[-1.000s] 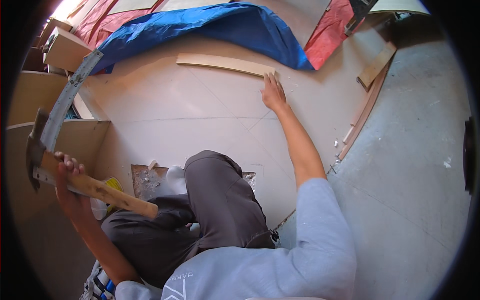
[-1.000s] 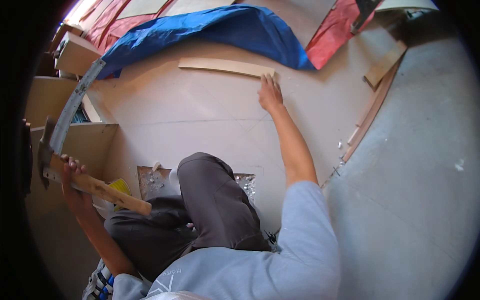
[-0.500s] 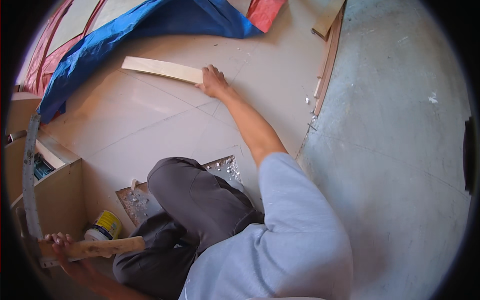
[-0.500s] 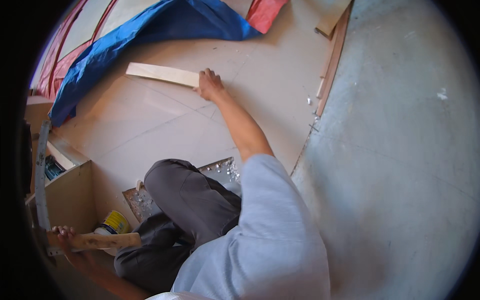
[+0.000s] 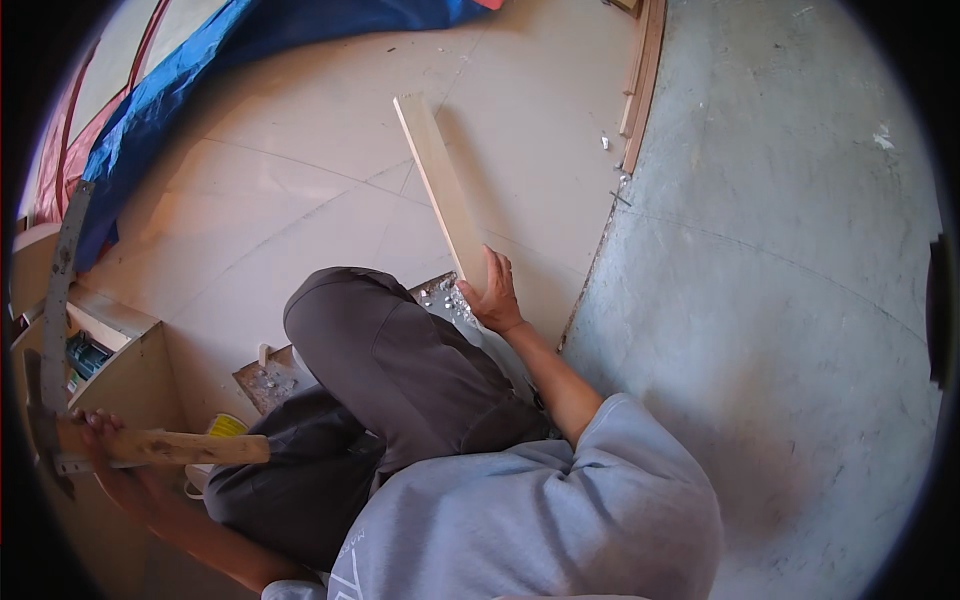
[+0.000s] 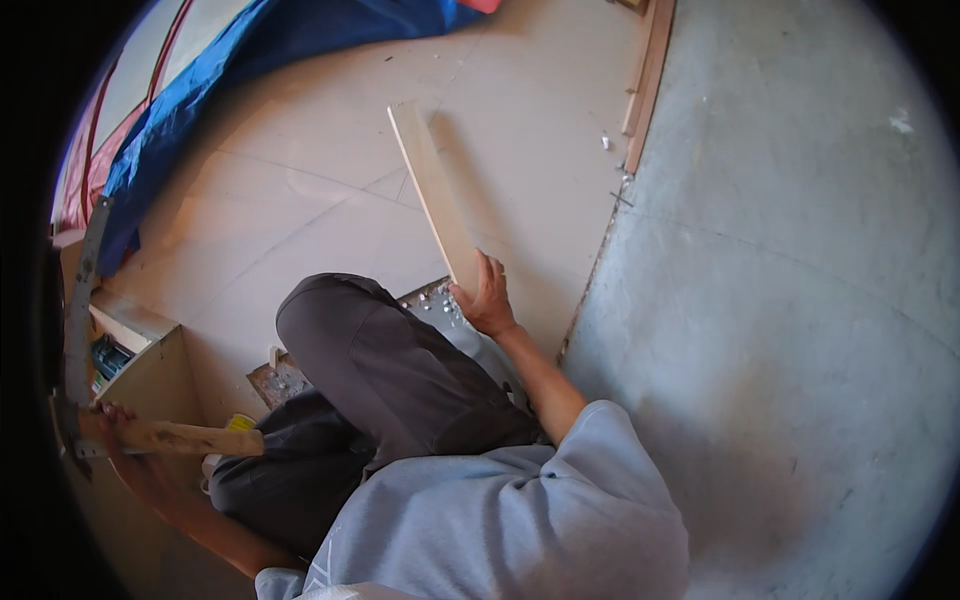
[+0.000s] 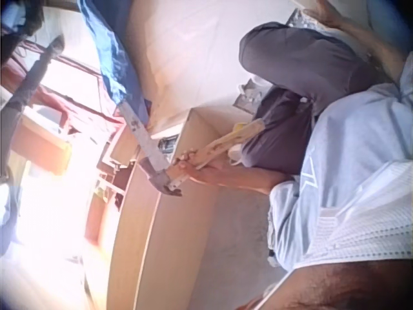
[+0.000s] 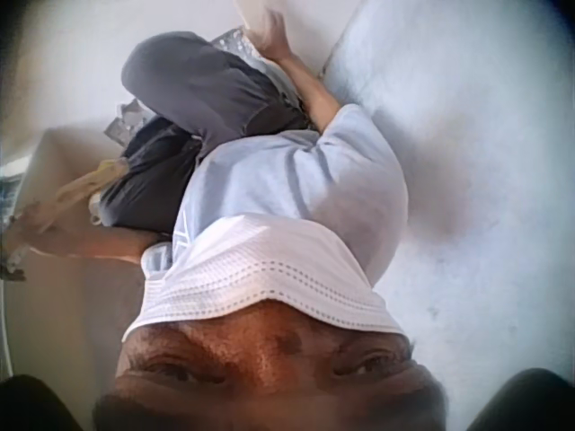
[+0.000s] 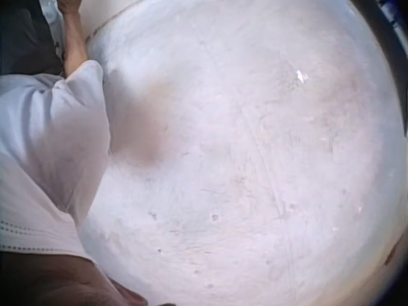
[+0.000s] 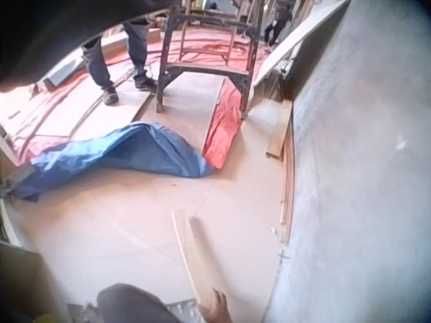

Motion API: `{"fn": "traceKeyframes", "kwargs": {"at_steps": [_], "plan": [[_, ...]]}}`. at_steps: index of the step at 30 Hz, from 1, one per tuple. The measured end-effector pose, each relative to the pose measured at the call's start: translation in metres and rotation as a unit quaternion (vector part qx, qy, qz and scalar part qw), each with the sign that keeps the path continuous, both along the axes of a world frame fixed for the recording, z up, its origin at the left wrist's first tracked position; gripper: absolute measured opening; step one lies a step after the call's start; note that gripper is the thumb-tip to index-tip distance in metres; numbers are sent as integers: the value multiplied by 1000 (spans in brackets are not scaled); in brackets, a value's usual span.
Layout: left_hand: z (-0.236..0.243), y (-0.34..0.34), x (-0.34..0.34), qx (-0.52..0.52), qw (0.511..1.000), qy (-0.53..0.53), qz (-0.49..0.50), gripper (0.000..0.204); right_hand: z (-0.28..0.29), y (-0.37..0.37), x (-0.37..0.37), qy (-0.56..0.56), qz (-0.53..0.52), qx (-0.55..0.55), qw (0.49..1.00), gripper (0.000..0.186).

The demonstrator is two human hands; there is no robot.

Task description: The person marks and measures a piece of wood on a floor under a cabinet using a square and a pencil, while another person helps hold the material.

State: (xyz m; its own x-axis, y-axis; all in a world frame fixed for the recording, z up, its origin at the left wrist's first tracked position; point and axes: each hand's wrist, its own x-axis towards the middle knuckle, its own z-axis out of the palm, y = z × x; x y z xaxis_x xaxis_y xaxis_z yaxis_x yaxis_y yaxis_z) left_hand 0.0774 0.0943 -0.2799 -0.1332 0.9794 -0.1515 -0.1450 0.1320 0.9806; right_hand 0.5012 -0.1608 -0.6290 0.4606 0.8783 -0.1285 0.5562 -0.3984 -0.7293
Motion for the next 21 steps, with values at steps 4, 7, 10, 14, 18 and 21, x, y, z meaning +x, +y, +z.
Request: {"fn": "traceKeyframes", "kwargs": {"at_steps": [4, 7, 10, 14, 18, 21], "plan": [[-2, 9, 4, 10, 999, 26, -31, 26, -22, -21, 6, -41, -14, -30, 999, 74], [-3, 12, -2, 7, 1000, 8, -30, 26, -40, -26, 19, -97, -25, -33, 994, 72], [-1, 11, -3, 3, 999, -3, -40, 27, -56, -28, 45, -148, -93, -42, 984, 67], [1, 12, 3, -5, 999, 3, -46, 25, -63, -6, 111, -218, -205, -52, 953, 61], [0, 12, -15, -1, 999, 11, -47, 30, -34, 29, 120, -174, -215, 20, 961, 58], [-4, 6, -7, -11, 996, 81, 38, 34, -39, 27, 81, -177, -150, 47, 972, 58]]}}
